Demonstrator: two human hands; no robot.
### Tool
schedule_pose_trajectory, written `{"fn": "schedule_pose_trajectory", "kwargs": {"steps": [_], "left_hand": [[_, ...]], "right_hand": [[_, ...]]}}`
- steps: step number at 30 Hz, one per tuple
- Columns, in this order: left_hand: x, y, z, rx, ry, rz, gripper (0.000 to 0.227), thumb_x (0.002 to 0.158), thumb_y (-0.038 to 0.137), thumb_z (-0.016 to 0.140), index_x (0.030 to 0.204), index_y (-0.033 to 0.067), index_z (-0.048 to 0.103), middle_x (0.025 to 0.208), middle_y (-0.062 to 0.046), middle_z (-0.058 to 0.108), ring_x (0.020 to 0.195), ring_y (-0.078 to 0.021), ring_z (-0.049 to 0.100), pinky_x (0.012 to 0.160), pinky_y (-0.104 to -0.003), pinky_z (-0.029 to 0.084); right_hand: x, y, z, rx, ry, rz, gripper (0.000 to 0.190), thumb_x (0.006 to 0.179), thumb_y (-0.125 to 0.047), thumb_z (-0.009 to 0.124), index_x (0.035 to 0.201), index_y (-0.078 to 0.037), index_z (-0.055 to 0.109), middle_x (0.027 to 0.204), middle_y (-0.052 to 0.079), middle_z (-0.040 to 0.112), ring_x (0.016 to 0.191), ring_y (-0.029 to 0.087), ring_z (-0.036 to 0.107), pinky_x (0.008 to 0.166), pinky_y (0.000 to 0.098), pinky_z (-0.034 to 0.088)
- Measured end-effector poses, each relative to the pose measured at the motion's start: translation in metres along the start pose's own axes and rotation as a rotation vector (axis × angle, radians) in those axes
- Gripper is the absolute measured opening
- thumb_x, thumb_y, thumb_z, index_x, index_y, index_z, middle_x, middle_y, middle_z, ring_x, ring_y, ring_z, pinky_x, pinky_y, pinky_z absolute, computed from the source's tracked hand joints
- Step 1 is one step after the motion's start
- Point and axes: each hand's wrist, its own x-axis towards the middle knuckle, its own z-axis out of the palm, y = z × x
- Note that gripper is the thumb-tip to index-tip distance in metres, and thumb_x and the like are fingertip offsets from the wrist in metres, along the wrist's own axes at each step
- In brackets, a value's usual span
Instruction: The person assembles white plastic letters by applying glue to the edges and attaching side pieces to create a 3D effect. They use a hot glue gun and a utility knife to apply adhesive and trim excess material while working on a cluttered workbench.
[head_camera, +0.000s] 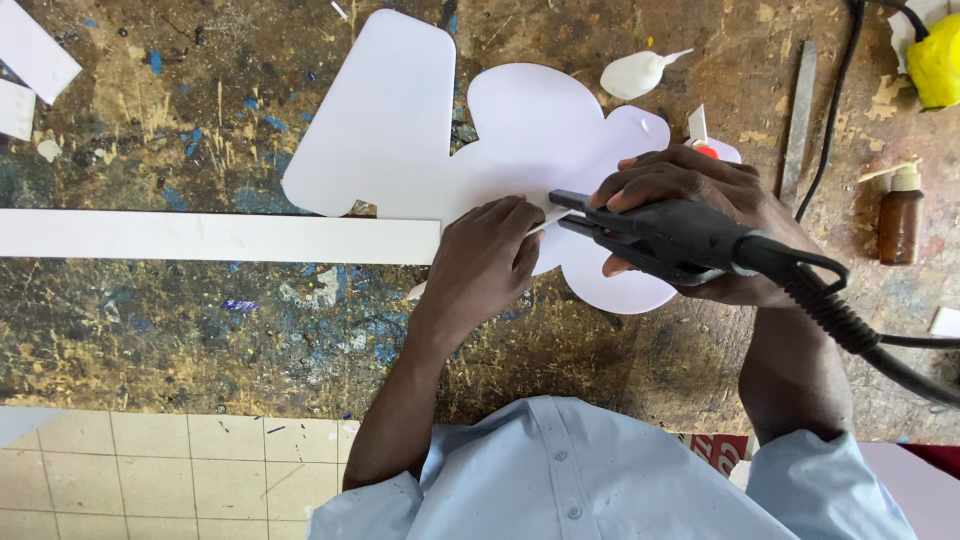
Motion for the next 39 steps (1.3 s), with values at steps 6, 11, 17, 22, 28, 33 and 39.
{"fn": "schedule_pose_trajectory", "kwargs": {"steps": [6, 11, 17, 22, 28, 33, 39], "left_hand": [[0.0, 0.0, 0.0, 0.0, -0.001, -0.004, 0.007, 0.109, 0.007, 0.064, 0.114, 0.0049, 0.067, 0.103, -0.011, 0.073, 0.087, -0.0353, 0.069, 0.073, -0.051, 0.056], [-0.001, -0.001, 0.001, 0.002, 0.004, -0.004, 0.006, 0.109, 0.007, 0.064, 0.113, 0.0055, 0.068, 0.103, -0.011, 0.074, 0.09, -0.0367, 0.07, 0.076, -0.052, 0.056], [0.001, -0.002, 0.0, -0.011, 0.003, 0.006, 0.008, 0.109, 0.007, 0.067, 0.116, 0.0042, 0.07, 0.104, -0.012, 0.075, 0.09, -0.0351, 0.071, 0.078, -0.051, 0.059], [0.0, -0.002, 0.0, -0.016, 0.011, 0.015, 0.007, 0.109, 0.005, 0.067, 0.115, 0.0036, 0.068, 0.102, -0.011, 0.073, 0.088, -0.035, 0.07, 0.077, -0.05, 0.057], [0.002, -0.001, -0.001, -0.021, 0.008, 0.01, 0.007, 0.107, 0.005, 0.067, 0.114, 0.0033, 0.068, 0.101, -0.012, 0.073, 0.087, -0.0349, 0.07, 0.076, -0.05, 0.058], [0.002, -0.002, 0.0, -0.016, -0.009, -0.003, 0.007, 0.109, 0.007, 0.066, 0.115, 0.0034, 0.069, 0.104, -0.012, 0.073, 0.089, -0.0362, 0.07, 0.08, -0.051, 0.059], [0.002, -0.003, 0.0, -0.03, 0.014, 0.014, 0.008, 0.109, 0.006, 0.067, 0.115, 0.0009, 0.069, 0.107, -0.015, 0.076, 0.095, -0.037, 0.073, 0.084, -0.051, 0.06]], "right_hand": [[0.003, -0.004, -0.007, 0.049, -0.048, 0.045, 0.047, 0.101, -0.027, 0.088, 0.137, -0.012, 0.062, 0.136, 0.009, 0.081, 0.135, 0.029, 0.075, 0.116, 0.0437, 0.057], [0.007, -0.005, -0.006, 0.024, -0.058, 0.022, 0.057, 0.095, -0.027, 0.097, 0.136, -0.012, 0.061, 0.138, 0.009, 0.08, 0.128, 0.027, 0.076, 0.112, 0.0412, 0.058], [0.011, -0.005, -0.008, 0.03, -0.07, -0.013, 0.059, 0.094, -0.025, 0.098, 0.137, -0.01, 0.06, 0.138, 0.01, 0.08, 0.129, 0.027, 0.077, 0.114, 0.0425, 0.06], [0.01, 0.001, -0.004, 0.02, -0.055, -0.018, 0.056, 0.095, -0.033, 0.091, 0.134, -0.008, 0.06, 0.133, 0.009, 0.081, 0.131, 0.036, 0.077, 0.125, 0.0495, 0.06], [0.013, -0.001, -0.006, 0.041, -0.058, -0.01, 0.056, 0.095, -0.024, 0.096, 0.135, -0.009, 0.059, 0.135, 0.011, 0.081, 0.131, 0.031, 0.077, 0.116, 0.0455, 0.06], [0.018, -0.005, -0.007, 0.031, -0.05, 0.004, 0.055, 0.096, -0.025, 0.096, 0.135, -0.01, 0.06, 0.133, 0.011, 0.081, 0.126, 0.028, 0.078, 0.113, 0.0426, 0.06], [0.017, -0.004, -0.01, 0.084, -0.079, 0.036, 0.045, 0.102, -0.027, 0.084, 0.137, -0.009, 0.062, 0.136, 0.012, 0.08, 0.128, 0.028, 0.078, 0.113, 0.043, 0.06]]}}
